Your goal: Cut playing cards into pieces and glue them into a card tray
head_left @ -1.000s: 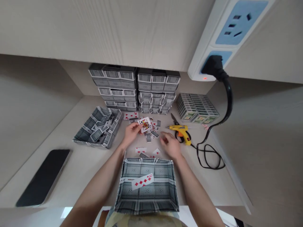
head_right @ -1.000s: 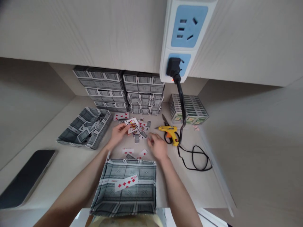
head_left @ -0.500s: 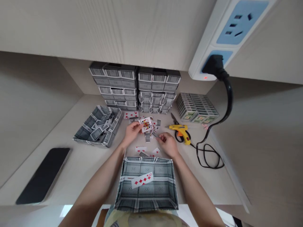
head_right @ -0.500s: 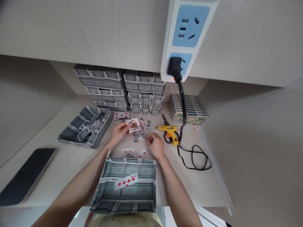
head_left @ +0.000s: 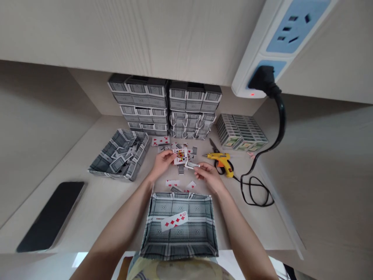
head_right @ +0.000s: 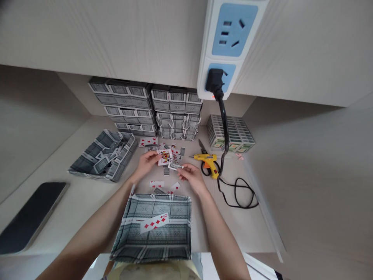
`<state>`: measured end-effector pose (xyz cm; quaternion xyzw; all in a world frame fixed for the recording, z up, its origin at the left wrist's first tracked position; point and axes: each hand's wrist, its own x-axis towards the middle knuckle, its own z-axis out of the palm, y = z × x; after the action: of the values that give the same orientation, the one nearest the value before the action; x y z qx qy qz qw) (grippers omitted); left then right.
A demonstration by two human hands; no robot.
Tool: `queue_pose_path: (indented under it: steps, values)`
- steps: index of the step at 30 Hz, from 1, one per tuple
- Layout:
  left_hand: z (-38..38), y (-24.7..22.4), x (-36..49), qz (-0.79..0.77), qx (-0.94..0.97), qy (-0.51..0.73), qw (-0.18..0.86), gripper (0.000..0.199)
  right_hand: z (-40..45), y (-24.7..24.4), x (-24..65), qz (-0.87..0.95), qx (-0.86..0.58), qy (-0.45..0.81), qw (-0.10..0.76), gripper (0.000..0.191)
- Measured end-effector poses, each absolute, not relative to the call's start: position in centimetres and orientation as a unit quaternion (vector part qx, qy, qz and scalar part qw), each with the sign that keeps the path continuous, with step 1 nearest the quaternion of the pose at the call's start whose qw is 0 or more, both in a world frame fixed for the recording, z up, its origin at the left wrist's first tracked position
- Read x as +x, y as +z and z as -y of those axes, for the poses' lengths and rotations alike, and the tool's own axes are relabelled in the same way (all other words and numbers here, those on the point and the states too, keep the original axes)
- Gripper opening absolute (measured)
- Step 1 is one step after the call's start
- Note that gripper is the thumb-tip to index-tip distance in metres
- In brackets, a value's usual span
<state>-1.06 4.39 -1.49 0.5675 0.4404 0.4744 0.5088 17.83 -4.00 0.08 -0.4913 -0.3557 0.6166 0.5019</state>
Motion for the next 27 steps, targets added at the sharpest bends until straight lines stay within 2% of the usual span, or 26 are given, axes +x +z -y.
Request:
queue_pose_path:
  steps: [14,27]
  values:
    - [-4.05,-0.86,-0.93,-0.450,0.575,0.462,0.504,0.022,4.14,0.25,17.69,0.346,-0.473,0.630,0.509,0.022]
    - [-3.97,-0.63,-0.85,-0.446,0.582,0.460,0.500,0.024,4.32,0.52,17.52,0.355,-0.455,0.640,0.508,0.025]
